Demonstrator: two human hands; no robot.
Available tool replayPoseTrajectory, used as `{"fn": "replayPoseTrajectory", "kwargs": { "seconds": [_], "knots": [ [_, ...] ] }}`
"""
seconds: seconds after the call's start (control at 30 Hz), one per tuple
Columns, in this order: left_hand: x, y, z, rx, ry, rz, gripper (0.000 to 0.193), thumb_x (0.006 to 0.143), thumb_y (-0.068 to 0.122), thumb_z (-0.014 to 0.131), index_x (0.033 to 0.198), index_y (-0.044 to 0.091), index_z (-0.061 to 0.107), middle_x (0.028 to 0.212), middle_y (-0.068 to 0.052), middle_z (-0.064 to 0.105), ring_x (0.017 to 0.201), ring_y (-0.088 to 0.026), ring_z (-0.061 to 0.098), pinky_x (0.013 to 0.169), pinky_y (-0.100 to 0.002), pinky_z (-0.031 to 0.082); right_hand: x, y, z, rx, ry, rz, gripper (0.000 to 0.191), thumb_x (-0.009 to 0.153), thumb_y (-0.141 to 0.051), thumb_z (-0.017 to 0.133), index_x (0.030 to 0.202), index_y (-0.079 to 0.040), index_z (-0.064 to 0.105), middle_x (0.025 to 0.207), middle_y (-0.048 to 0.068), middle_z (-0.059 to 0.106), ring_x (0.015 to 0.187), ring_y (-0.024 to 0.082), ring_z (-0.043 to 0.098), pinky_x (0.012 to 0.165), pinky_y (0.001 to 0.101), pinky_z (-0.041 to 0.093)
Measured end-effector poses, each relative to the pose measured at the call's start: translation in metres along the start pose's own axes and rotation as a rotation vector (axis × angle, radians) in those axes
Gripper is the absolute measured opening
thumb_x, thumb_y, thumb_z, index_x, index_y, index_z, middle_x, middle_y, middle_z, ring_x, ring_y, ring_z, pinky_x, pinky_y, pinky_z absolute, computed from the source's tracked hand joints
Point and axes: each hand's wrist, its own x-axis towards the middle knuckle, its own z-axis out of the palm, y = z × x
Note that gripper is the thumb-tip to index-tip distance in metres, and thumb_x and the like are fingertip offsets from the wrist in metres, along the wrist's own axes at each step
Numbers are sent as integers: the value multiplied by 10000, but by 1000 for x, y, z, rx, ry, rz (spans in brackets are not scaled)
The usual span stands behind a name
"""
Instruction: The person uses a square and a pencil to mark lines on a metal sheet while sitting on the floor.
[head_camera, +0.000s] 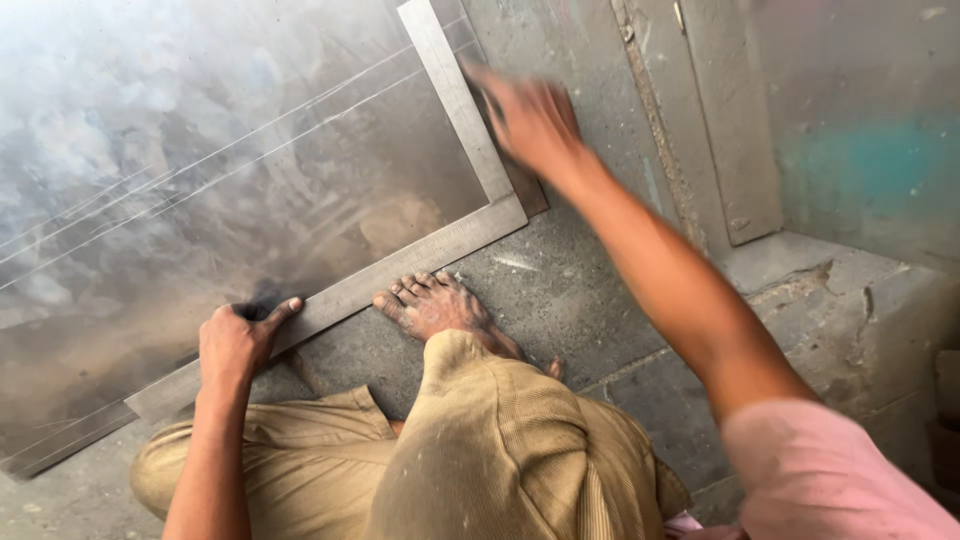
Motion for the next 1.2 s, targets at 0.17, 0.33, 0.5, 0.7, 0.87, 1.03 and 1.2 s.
{"fn": "replayPoseTrajectory", "kwargs": {
  "seconds": [0.17,0.33,0.5,0.7,0.87,1.03,1.2],
  "knots": [
    [1,-3,0,-13,-27,-40,746,766,691,802,939,-35,795,799,-282,739,818,-430,734,787,-502,563,-168,-57,-47,42,-280,205,597,1018,-63,629,1556,-261,462,574,27,582,392,115,393,340,264,360],
    [4,-21,0,-45,31,49,680,802,668,796,1029,27,811,840,-262,739,839,-414,728,789,-491,558,-198,-62,-55,81,-228,255,572,978,-44,603,1499,-264,520,999,92,752,420,75,485,326,224,407],
    [4,-52,-5,-56,20,27,605,804,640,780,1043,86,825,840,-210,757,819,-377,734,773,-480,551,-133,-63,-63,251,-19,291,270,1094,-67,538,1354,-96,605,929,55,759,587,64,627,408,220,458],
    [0,-58,-1,-20,29,2,631,838,664,789,957,46,820,761,-208,744,756,-355,731,768,-462,556,-36,-66,-60,338,81,129,129,1121,-72,523,1126,-40,648,871,66,736,633,113,664,462,254,503],
    [-2,-47,3,-25,42,-9,639,818,671,800,944,45,822,735,-205,733,741,-346,725,756,-454,556,-23,-64,-60,324,178,72,94,1119,-95,553,1111,-51,636,868,60,714,742,124,704,561,262,549],
    [1,-39,3,-43,-8,-60,625,785,663,798,950,60,826,731,-194,742,734,-343,735,749,-457,563,-37,-58,-60,285,56,290,102,1117,-107,579,1082,-68,667,784,70,685,628,170,649,485,298,473],
    [0,-36,2,-14,16,-28,638,805,666,806,949,44,820,714,-200,733,728,-333,723,754,-448,559,-53,-56,-58,327,111,268,84,1096,-119,600,1109,-70,666,807,47,698,693,149,708,543,299,535]
  ]
}}
